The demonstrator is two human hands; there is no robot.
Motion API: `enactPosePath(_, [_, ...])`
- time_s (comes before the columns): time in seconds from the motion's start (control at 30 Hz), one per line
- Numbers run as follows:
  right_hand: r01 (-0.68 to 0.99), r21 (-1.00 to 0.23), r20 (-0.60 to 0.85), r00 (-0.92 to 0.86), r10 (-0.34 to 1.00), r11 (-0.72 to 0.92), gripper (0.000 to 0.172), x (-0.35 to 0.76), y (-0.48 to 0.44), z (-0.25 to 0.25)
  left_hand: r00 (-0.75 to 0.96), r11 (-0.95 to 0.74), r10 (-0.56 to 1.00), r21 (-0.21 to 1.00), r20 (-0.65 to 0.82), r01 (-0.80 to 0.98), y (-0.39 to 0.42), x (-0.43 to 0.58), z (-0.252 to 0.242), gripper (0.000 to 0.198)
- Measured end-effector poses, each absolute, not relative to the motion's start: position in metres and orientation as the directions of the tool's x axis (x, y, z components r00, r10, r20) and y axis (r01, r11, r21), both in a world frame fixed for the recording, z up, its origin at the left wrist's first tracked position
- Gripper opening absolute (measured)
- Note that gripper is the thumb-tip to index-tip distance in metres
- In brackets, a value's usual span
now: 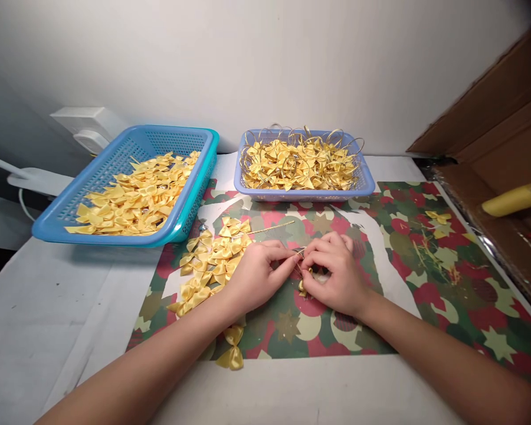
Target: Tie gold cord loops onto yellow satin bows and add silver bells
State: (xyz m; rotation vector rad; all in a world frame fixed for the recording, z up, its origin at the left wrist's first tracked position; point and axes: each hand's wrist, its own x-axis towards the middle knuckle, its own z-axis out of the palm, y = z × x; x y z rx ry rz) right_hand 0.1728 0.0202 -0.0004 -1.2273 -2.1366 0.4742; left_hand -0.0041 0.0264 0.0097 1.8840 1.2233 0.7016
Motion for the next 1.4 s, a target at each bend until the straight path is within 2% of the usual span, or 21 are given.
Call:
enactPosePath(0.57, [0.627, -0.570, 0.333, -0.415, 0.847, 0.531, 0.016, 0.172, 0.019, -0.003, 0.348, -0.344, 0.922, 0.773, 0.170, 0.533, 0.025, -0.002, 0.012, 0.025])
enactPosePath(0.8, [0.634, -0.541, 0.390, -0.393, 0.833, 0.553, 0.009, 0.189, 0.035, 0.012, 0.393, -0.308, 0.913, 0.814, 0.109, 0.492, 0.025, -0.004, 0.009, 0.024])
enactPosePath(0.87, [0.681, -0.510, 0.298, -0.433, 0.850, 0.526, 0.005, 0.201, 0.047, 0.019, 0.381, -0.282, 0.920, 0.820, 0.085, 0.497, 0.025, -0.004, 0.008, 0.025])
enactPosePath(0.97, [0.749, -0.423, 0.066, -0.536, 0.842, 0.510, 0.020, 0.215, 0.061, 0.026, 0.366, -0.258, 0.928, 0.826, 0.068, 0.502, 0.025, -0.004, 0.006, 0.027])
enactPosePath(1.07, [0.781, -0.368, -0.074, -0.566, 0.821, 0.505, 0.025, 0.220, 0.064, 0.026, 0.348, -0.235, 0.936, 0.841, 0.060, 0.488, 0.024, -0.003, 0.005, 0.026])
enactPosePath(1.23, [0.823, -0.358, -0.087, -0.500, 0.862, 0.441, 0.018, 0.226, 0.065, 0.025, 0.335, -0.188, 0.941, 0.890, 0.043, 0.415, 0.024, -0.003, 0.005, 0.025])
enactPosePath(1.4, [0.840, -0.438, -0.123, -0.408, 0.905, 0.319, 0.016, 0.246, 0.067, 0.044, 0.333, -0.210, 0.939, 0.911, 0.087, 0.354, 0.025, -0.004, 0.005, 0.024])
